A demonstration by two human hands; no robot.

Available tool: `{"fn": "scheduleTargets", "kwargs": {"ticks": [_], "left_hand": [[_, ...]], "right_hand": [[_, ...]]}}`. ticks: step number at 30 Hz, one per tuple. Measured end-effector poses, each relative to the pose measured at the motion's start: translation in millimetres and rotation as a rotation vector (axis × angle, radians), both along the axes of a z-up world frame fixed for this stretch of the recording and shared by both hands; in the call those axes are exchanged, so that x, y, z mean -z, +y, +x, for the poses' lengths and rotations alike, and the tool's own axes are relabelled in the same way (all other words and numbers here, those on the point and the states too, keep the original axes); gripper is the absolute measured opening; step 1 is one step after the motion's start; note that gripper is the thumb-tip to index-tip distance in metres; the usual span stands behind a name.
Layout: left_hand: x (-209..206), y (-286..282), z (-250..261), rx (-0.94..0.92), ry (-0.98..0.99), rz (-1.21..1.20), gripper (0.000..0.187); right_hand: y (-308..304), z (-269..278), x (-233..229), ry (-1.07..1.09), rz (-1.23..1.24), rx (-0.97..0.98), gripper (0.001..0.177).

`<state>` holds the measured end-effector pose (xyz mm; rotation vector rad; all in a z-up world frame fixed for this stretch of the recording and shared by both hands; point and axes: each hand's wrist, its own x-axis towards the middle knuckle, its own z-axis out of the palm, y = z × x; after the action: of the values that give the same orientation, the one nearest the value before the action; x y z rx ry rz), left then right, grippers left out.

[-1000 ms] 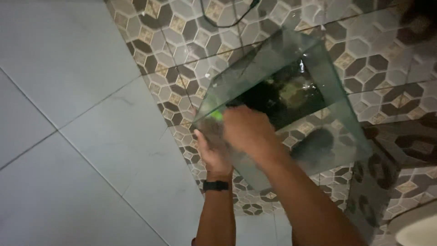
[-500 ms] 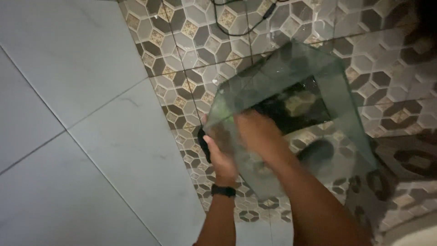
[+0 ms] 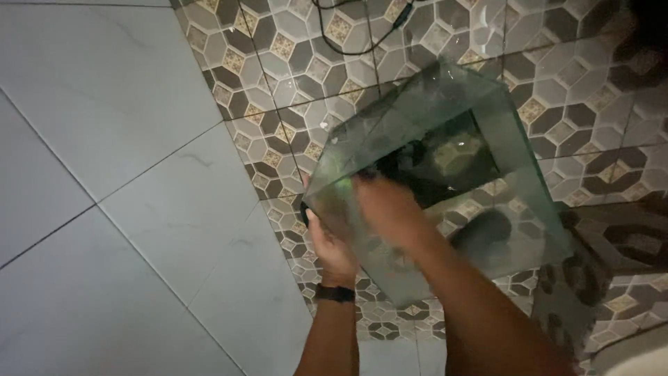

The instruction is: Cleaning a small glass aquarium tank in a bathroom using a brush and water.

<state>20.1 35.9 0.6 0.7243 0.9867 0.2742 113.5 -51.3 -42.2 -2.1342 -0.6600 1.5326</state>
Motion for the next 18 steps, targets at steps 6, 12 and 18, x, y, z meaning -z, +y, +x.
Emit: {"fn": "scheduleTargets", "kwargs": {"ticks": [6, 12, 18], "left_hand": [[12.8, -2.4, -17.0, 0.056, -0.031, 0.052, 0.065], [-6.0, -1.3, 6.5, 0.084, -0.049, 0.09, 0.064], [13.9, 3.6, -14.1, 0.083, -0.064, 0.06, 0.066]], "right_hand": [[-39.6, -7.5, -52.3, 0.084, 0.01, -0.198, 0.052], [-44.5, -10.6, -65.9, 0.241, -0.112, -0.182, 0.053], [-34.1, -1.9, -15.7, 0.123, -0.017, -0.178, 0.066]]}}
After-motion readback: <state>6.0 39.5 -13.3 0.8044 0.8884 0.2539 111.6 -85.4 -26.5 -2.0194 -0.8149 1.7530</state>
